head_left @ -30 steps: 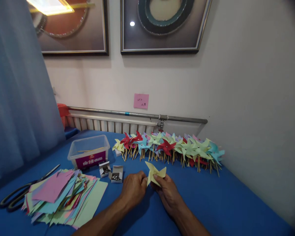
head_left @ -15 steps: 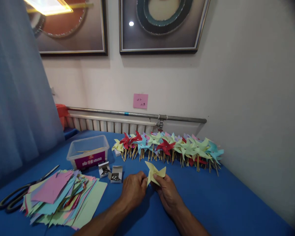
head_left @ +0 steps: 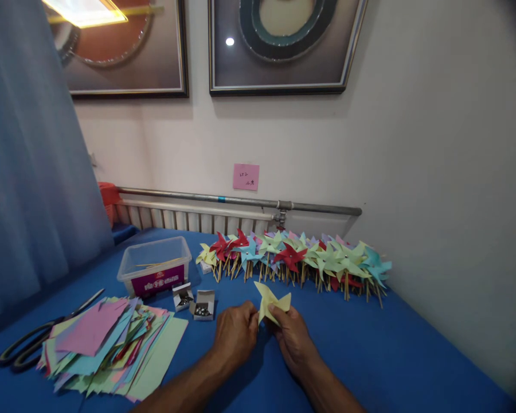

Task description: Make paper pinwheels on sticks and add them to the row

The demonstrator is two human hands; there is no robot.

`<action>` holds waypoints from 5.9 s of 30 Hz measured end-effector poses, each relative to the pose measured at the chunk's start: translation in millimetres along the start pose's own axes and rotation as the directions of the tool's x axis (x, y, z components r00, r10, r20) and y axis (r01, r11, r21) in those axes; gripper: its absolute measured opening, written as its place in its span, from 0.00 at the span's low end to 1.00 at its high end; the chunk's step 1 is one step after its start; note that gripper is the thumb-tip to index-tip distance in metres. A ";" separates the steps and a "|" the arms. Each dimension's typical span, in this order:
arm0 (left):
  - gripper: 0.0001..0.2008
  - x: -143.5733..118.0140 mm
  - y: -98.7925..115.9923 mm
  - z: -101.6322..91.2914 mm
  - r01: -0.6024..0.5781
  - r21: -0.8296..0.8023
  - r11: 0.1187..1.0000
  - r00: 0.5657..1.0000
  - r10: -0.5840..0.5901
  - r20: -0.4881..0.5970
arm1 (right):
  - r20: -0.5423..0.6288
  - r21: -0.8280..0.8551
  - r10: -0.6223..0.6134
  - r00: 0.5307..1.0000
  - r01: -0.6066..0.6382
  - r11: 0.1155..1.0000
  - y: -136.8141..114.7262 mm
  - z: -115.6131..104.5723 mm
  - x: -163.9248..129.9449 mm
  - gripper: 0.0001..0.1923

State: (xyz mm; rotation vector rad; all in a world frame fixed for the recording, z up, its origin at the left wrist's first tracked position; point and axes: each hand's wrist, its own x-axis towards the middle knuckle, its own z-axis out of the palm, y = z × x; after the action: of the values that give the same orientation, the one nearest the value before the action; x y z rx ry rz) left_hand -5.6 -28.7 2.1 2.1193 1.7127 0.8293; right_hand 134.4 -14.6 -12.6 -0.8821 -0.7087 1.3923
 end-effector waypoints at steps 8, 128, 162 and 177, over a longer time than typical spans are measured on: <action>0.11 -1.5 0.6 1.7 0.001 0.067 0.998 1.000 -0.001 0.000 | 0.002 -0.030 -0.012 1.000 0.012 0.999 3.0 0.4 0.4 0.16; 0.09 0.5 -1.3 2.9 0.020 -0.064 0.998 0.999 -0.023 -0.042 | -0.037 -0.009 -0.012 0.999 0.011 1.000 2.9 1.8 0.5 0.19; 0.09 2.5 -1.6 -2.9 0.030 -0.183 0.983 0.999 -0.024 0.036 | -0.101 -0.068 -0.135 0.986 0.129 0.989 -5.2 -9.6 16.1 0.18; 0.10 9.6 -8.3 -2.0 0.074 -0.214 0.974 0.997 -0.063 0.054 | -0.102 -0.057 -0.129 0.986 0.124 0.991 -15.9 -14.3 16.5 0.21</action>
State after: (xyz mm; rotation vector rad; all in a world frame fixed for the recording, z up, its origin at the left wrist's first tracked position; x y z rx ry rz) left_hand -12.2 -17.6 1.4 1.9107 1.5838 0.8945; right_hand 156.0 0.8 -7.7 -0.9275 -0.7092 1.2109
